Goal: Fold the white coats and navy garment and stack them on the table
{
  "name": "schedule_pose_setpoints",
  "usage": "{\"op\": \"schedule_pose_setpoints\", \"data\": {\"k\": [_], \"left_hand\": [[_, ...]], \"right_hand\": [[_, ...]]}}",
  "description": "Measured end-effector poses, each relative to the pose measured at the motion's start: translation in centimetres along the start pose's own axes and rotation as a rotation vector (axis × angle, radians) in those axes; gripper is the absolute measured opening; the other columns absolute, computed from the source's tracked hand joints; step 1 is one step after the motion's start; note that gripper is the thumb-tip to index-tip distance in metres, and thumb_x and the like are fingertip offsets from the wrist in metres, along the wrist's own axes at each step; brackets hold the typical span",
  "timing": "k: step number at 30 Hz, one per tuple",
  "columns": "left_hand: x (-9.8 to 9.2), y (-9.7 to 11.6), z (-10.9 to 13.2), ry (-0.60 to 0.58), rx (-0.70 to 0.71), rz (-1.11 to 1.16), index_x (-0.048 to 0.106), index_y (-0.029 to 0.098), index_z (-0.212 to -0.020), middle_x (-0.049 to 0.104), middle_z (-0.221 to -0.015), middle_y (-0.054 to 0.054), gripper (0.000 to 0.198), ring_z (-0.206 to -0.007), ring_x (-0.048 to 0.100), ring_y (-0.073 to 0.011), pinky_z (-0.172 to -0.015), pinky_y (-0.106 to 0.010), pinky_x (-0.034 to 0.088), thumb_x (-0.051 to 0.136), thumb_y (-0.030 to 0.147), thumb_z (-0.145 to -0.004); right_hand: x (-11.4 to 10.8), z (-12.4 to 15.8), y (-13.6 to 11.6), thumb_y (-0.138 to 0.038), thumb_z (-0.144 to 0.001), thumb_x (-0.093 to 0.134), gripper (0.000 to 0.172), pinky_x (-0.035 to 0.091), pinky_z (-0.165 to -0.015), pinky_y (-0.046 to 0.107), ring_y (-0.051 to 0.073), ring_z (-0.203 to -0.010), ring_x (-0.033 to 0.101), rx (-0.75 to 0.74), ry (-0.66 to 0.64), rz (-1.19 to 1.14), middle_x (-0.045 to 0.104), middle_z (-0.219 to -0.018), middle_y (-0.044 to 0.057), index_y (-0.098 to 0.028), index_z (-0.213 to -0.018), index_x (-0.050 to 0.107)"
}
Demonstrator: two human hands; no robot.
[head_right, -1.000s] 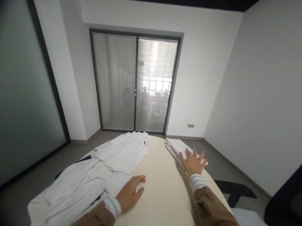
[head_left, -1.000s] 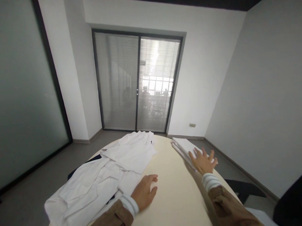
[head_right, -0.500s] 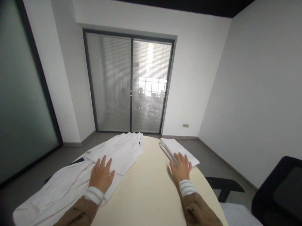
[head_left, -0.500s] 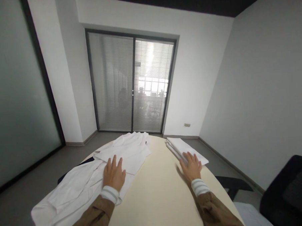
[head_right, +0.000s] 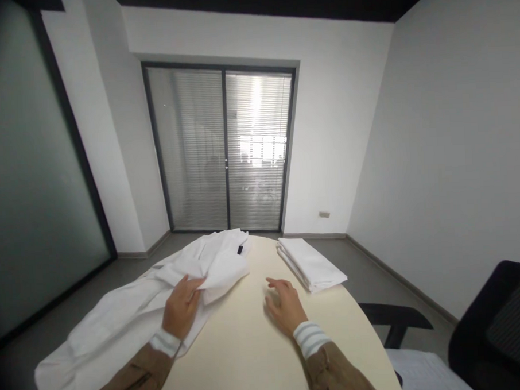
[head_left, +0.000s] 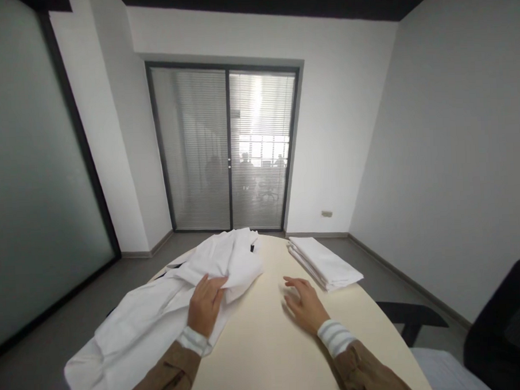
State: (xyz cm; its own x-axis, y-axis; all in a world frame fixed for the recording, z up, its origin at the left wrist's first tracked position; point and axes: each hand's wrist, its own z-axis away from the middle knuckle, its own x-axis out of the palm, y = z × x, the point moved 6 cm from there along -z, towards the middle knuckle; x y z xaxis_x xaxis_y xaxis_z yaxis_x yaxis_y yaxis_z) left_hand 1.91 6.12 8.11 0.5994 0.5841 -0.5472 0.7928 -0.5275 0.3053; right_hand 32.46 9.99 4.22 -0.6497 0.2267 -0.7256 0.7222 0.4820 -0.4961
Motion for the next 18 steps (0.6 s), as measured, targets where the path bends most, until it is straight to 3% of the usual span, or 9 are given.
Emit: {"op": "schedule_pose_setpoints", "data": {"k": [3,5,8,10,12,15,18], "left_hand": [[1.9,3.8,0.8,-0.245,0.173,0.129,0.068,0.024,-0.108,0.074,-0.107,-0.004,0.033,-0.102,0.067,-0.019,-0.11,-0.043,0.04,0.037,0.028,-0.099],[3.1,6.3,1.6,-0.407,0.243,0.169,0.069,0.026,-0.11,0.074,-0.108,-0.004,0.032,-0.103,0.067,-0.02,-0.105,-0.041,0.045,0.038,0.028,-0.099],[4.1,8.5,2.3,-0.577,0.261,0.153,0.068,0.028,-0.111,0.075,-0.104,-0.004,0.027,-0.098,0.068,-0.0225,-0.099,-0.042,0.048,0.047,0.032,-0.096],[3.8,8.7,2.0,-0.554,0.233,0.095,0.066,0.027,-0.117,0.072,-0.112,-0.006,0.031,-0.105,0.066,-0.0259,-0.107,-0.048,0.041,0.054,0.038,-0.091],[2.7,7.9,1.2,-0.429,0.171,-0.01,0.062,0.024,-0.125,0.064,-0.129,-0.01,0.043,-0.122,0.055,-0.0322,-0.115,-0.056,0.026,0.06,0.043,-0.086],[1.1,5.8,0.4,-0.254,0.026,-0.2,0.057,0.02,-0.132,0.052,-0.143,-0.015,0.054,-0.136,0.038,-0.0392,-0.117,-0.061,0.013,0.062,0.041,-0.082],[0.3,4.2,0.4,-0.234,-0.12,-0.387,0.054,0.016,-0.135,0.053,-0.139,-0.019,0.06,-0.131,0.042,-0.0418,-0.113,-0.063,0.019,0.063,0.037,-0.081]], "right_hand": [[1.4,0.6,-3.0,-0.032,-0.081,0.062,0.077,0.039,-0.103,0.044,0.027,-0.116,0.052,-0.057,-0.154,-0.061,0.062,-0.125,0.01,-0.025,-0.152,0.032],[2.1,0.9,-4.6,-0.035,-0.079,0.067,0.085,0.039,-0.103,0.043,0.028,-0.116,0.052,-0.114,-0.229,-0.057,0.06,-0.128,0.012,-0.024,-0.154,0.027],[3.0,1.0,-5.6,-0.03,-0.082,0.063,0.059,0.039,-0.101,0.041,0.028,-0.115,0.052,-0.178,-0.289,-0.03,0.064,-0.122,0.011,-0.025,-0.139,0.051],[3.4,0.8,-5.5,-0.024,-0.085,0.057,0.035,0.04,-0.097,0.039,0.026,-0.11,0.055,-0.166,-0.279,-0.045,0.068,-0.112,0.009,-0.024,-0.118,0.066],[3.2,0.4,-4.8,-0.023,-0.089,0.049,0.024,0.043,-0.09,0.036,0.024,-0.1,0.059,-0.092,-0.219,-0.106,0.07,-0.101,0.008,-0.021,-0.101,0.07],[2.3,-0.2,-3.7,-0.03,-0.095,0.04,0.03,0.045,-0.082,0.033,0.023,-0.088,0.061,0.067,-0.063,-0.276,0.07,-0.094,0.008,-0.019,-0.095,0.068],[1.3,-0.5,-2.9,-0.038,-0.096,0.04,0.036,0.047,-0.081,0.033,0.023,-0.088,0.062,0.146,0.085,-0.471,0.072,-0.101,0.009,-0.018,-0.106,0.068]]}}
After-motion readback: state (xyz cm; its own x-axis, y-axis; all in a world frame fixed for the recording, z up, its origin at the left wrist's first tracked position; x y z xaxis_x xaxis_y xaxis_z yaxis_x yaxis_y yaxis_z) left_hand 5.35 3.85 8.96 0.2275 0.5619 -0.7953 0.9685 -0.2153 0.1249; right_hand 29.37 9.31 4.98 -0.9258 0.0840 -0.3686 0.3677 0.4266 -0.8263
